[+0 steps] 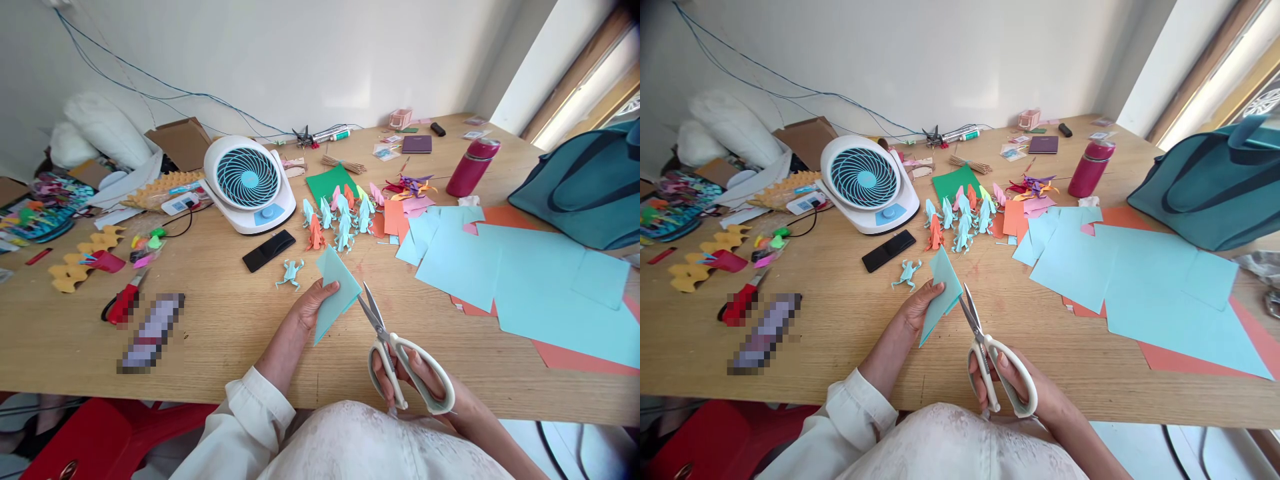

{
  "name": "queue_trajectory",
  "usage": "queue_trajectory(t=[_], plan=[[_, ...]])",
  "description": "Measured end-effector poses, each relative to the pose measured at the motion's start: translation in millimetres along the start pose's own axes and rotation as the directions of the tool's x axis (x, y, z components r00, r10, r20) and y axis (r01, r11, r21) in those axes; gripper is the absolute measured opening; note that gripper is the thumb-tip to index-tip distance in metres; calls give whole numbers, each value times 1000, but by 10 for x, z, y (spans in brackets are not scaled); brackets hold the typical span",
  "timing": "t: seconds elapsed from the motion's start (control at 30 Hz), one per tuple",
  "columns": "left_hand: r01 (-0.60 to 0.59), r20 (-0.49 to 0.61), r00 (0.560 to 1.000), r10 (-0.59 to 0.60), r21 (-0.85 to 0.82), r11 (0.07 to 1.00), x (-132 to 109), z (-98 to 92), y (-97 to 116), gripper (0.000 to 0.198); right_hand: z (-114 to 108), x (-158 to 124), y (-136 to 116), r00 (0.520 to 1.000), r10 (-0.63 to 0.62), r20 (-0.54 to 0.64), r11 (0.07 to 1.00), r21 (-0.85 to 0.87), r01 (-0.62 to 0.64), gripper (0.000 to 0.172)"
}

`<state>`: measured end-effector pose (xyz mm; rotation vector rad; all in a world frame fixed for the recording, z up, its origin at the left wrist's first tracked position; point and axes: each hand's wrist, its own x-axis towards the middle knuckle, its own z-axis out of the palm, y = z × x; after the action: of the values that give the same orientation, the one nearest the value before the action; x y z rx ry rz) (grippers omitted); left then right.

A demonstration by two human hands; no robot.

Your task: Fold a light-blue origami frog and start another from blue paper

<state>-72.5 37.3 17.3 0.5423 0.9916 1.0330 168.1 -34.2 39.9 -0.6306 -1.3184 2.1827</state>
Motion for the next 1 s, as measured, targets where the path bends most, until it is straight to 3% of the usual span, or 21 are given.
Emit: queue_trajectory(t=[0.17,0.47,1.0], plan=[[-26,34,999,25,44,999,73,-37,57,46,-5,16,-29,999,20,-28,999,-37,-21,49],[7,28,1000,-11,141,990,47,-122,153,47,-78,48,40,999,18,-38,990,-136,-23,54],[28,63,997,-39,163,986,83,-143,185,48,-77,26,141,995,-10,-96,999,-46,6,46]])
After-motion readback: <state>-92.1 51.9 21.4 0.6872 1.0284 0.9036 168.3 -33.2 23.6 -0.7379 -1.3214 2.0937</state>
